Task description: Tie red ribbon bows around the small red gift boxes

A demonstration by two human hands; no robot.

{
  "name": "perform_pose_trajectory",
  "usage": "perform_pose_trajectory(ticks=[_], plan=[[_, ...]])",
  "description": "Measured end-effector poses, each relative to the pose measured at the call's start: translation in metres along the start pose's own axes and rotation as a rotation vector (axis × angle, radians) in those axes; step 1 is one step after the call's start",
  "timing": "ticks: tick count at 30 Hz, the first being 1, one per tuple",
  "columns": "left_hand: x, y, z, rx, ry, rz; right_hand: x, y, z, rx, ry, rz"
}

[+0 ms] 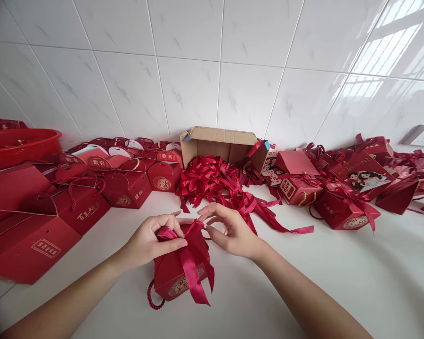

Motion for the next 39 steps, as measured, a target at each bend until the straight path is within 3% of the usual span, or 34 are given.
perform_pose_trajectory(ticks=[5, 9, 15, 27, 34, 39], plan=[[-0.002, -0.002, -0.001, 0.044, 0.021, -0.056, 0.018, -0.008, 0.001, 0.019, 0.231, -0.209], [-0.004, -0.003, -0.001, 0.054, 0.024, -0.07, 0.024, -0.012, 0.0, 0.028, 0.305, -0.253], [-0.004, -0.004, 0.0, 0.059, 0.014, -0.075, 0.024, -0.014, -0.002, 0.025, 0.288, -0.274], [0.0, -0.004, -0.001, 0.065, 0.015, -0.027, 0.009, -0.013, -0.003, -0.237, 0.036, -0.178], [-0.002, -0.004, -0.002, 0.072, -0.011, -0.036, 0.02, -0.023, -0.003, -0.184, 0.2, -0.29], [-0.004, -0.006, -0.001, 0.081, -0.024, -0.049, 0.021, -0.015, -0.006, -0.303, 0.23, -0.4]])
Point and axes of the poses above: each hand's wrist, its own z-axis towards the middle knuckle, its own y-axis out of the back of the hand, x = y × z, the point moved 9 cm from there along z, towards the middle knuckle, and after that the axes turned 6 degrees about -x, right-handed, at the moved point
